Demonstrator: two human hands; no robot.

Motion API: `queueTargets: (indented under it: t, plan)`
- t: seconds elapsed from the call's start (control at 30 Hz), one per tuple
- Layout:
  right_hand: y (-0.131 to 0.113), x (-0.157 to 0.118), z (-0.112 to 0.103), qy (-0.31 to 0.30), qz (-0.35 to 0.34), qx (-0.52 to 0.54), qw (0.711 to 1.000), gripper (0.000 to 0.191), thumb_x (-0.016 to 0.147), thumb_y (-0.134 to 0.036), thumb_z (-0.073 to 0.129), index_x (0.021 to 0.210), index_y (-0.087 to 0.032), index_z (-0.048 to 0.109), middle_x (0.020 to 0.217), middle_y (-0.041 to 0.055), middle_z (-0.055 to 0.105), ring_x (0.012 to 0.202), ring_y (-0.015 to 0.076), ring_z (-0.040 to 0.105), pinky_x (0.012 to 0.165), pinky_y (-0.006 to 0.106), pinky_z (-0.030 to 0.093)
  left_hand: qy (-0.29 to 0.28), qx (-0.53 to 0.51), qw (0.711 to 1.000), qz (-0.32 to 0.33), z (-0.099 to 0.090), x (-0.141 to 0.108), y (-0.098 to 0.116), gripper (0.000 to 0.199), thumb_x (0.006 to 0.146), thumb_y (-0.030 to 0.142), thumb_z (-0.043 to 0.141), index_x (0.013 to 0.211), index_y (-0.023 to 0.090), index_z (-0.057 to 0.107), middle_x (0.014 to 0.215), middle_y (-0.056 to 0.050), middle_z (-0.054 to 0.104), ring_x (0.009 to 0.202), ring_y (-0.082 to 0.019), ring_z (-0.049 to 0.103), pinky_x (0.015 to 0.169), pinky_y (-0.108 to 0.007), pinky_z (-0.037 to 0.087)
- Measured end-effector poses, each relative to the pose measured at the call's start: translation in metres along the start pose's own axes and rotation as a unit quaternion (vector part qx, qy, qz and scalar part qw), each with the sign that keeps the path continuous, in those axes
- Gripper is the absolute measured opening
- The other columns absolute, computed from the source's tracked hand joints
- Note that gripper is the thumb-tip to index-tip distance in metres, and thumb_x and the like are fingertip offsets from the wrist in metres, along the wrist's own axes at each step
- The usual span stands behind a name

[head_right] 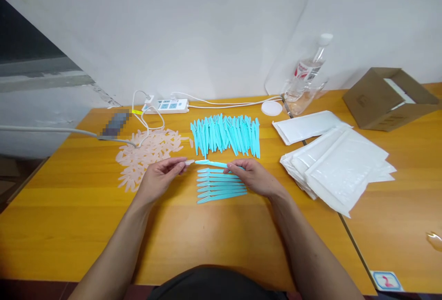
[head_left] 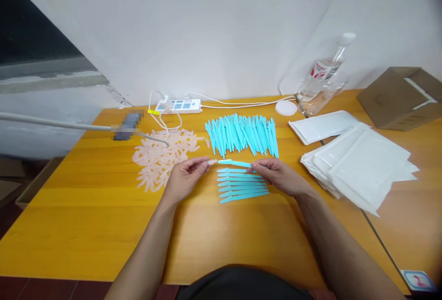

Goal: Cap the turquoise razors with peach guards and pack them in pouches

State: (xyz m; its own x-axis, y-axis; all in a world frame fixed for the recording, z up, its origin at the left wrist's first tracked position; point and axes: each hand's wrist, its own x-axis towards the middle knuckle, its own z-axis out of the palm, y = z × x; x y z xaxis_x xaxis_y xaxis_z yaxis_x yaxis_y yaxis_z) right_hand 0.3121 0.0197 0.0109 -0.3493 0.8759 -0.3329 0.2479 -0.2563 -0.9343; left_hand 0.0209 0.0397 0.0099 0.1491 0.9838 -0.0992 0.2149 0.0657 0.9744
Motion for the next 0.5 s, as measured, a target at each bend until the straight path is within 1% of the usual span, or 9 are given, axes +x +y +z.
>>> queueTargets:
  t: [0.07,0.2,0.37,0.43,0.5]
  plan:
    - [0.0032,-0.0013,-0.0012,0.000,0.007,0.003,1.000,0.051,0.092,-0.064,0.053,0.095,-0.016,0.072,0.061,-0.0063,0.035,0.055,0.0092,0.026,0.051,0.024,0.021,0.001,-0.002,1.000,-0.002,0.0008,-0.0009,-0.0008,0.045,0.081,0.049,0.075,0.109,0.014,0.077,0.094,-0.009,0.080,0.085,-0.020,0.075,0.082,-0.030,0.060]
    - [0.0077,-0.0024,-0.0006,-0.005,0.013,0.013,1.000,0.052,0.091,-0.065,0.054,0.095,-0.017,0.071,0.064,-0.0052,0.040,0.056,0.0095,0.029,0.052,0.024,0.023,-0.017,0.002,1.000,0.004,0.0067,-0.0014,-0.0026,0.042,0.082,0.048,0.075,0.107,0.015,0.078,0.096,-0.009,0.080,0.085,-0.020,0.075,0.081,-0.031,0.060]
    - [0.0065,-0.0028,-0.0001,0.004,0.009,0.006,1.000,0.051,0.091,-0.064,0.055,0.092,-0.017,0.072,0.063,-0.0054,0.038,0.056,0.0094,0.027,0.052,0.024,0.021,0.004,0.009,1.000,0.014,0.0018,-0.0002,-0.0019,0.040,0.083,0.046,0.075,0.108,0.016,0.077,0.096,-0.008,0.080,0.085,-0.020,0.074,0.081,-0.029,0.059]
    - [0.0063,-0.0025,0.0007,-0.001,0.008,0.008,1.000,0.050,0.091,-0.064,0.055,0.093,-0.017,0.072,0.063,-0.0054,0.038,0.056,0.0095,0.028,0.052,0.024,0.022,-0.004,0.013,1.000,0.015,0.0036,-0.0006,-0.0018,0.039,0.083,0.046,0.075,0.107,0.015,0.077,0.095,-0.008,0.080,0.084,-0.020,0.074,0.081,-0.030,0.059]
    - [0.0065,-0.0015,0.0024,-0.011,0.013,0.016,1.000,0.051,0.091,-0.064,0.054,0.095,-0.017,0.072,0.062,-0.0059,0.038,0.056,0.0097,0.028,0.052,0.025,0.022,-0.025,0.015,0.999,0.015,0.0096,-0.0016,-0.0016,0.038,0.083,0.045,0.074,0.106,0.015,0.077,0.096,-0.009,0.080,0.085,-0.020,0.075,0.081,-0.031,0.059]
